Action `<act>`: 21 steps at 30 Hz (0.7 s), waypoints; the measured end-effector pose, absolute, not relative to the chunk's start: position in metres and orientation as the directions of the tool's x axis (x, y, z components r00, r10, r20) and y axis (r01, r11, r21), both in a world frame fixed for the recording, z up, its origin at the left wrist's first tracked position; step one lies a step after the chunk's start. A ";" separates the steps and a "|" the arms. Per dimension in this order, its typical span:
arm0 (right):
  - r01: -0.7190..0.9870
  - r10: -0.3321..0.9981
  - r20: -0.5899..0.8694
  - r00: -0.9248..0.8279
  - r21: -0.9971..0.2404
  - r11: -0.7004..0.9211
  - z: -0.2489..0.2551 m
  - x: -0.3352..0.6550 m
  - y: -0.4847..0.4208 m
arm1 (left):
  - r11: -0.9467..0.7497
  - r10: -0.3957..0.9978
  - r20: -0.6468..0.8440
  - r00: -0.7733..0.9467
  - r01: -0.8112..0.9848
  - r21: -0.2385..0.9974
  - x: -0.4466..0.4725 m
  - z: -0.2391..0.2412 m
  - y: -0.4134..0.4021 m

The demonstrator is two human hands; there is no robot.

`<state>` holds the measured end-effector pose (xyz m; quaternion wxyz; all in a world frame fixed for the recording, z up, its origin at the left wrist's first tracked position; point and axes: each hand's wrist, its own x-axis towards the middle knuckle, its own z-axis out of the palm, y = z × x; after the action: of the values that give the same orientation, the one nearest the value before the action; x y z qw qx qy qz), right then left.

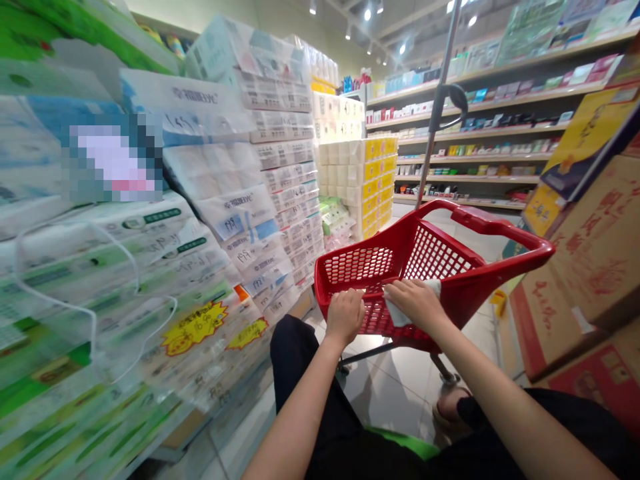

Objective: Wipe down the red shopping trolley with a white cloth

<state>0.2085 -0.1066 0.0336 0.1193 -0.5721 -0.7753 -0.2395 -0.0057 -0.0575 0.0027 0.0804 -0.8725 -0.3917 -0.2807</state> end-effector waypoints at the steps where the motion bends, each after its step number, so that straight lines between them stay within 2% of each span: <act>1: 0.947 0.828 0.471 -0.304 0.243 0.209 0.037 0.225 -0.113 | -0.679 0.638 0.547 0.541 0.731 0.069 -0.006 0.003 -0.057; 6: 0.968 0.748 0.648 -0.143 0.250 -0.032 0.052 0.303 -0.152 | -0.666 0.648 0.537 0.541 0.744 0.053 -0.003 0.003 -0.060; 8: 0.971 0.723 0.682 -0.108 0.228 -0.070 0.053 0.317 -0.163 | -0.665 0.650 0.537 0.537 0.745 0.060 -0.002 0.003 -0.061; 15: 0.996 0.624 0.781 0.009 0.049 -0.076 0.036 0.308 -0.169 | -0.749 0.616 0.435 0.656 0.659 0.068 -0.020 0.012 -0.050; 18: 1.000 0.577 0.816 0.016 -0.006 -0.018 0.022 0.294 -0.166 | -0.708 0.666 0.405 0.627 0.702 0.077 -0.026 0.011 -0.049; 21: 0.996 0.585 0.810 -0.038 -0.015 0.085 0.008 0.275 -0.160 | -0.683 0.696 0.391 0.602 0.724 0.101 -0.026 0.009 -0.053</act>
<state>0.2748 -0.1604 0.0081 0.3397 -0.6048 -0.6535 -0.3029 -0.0263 -0.0529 0.0089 0.0340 -0.8943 -0.3969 -0.2036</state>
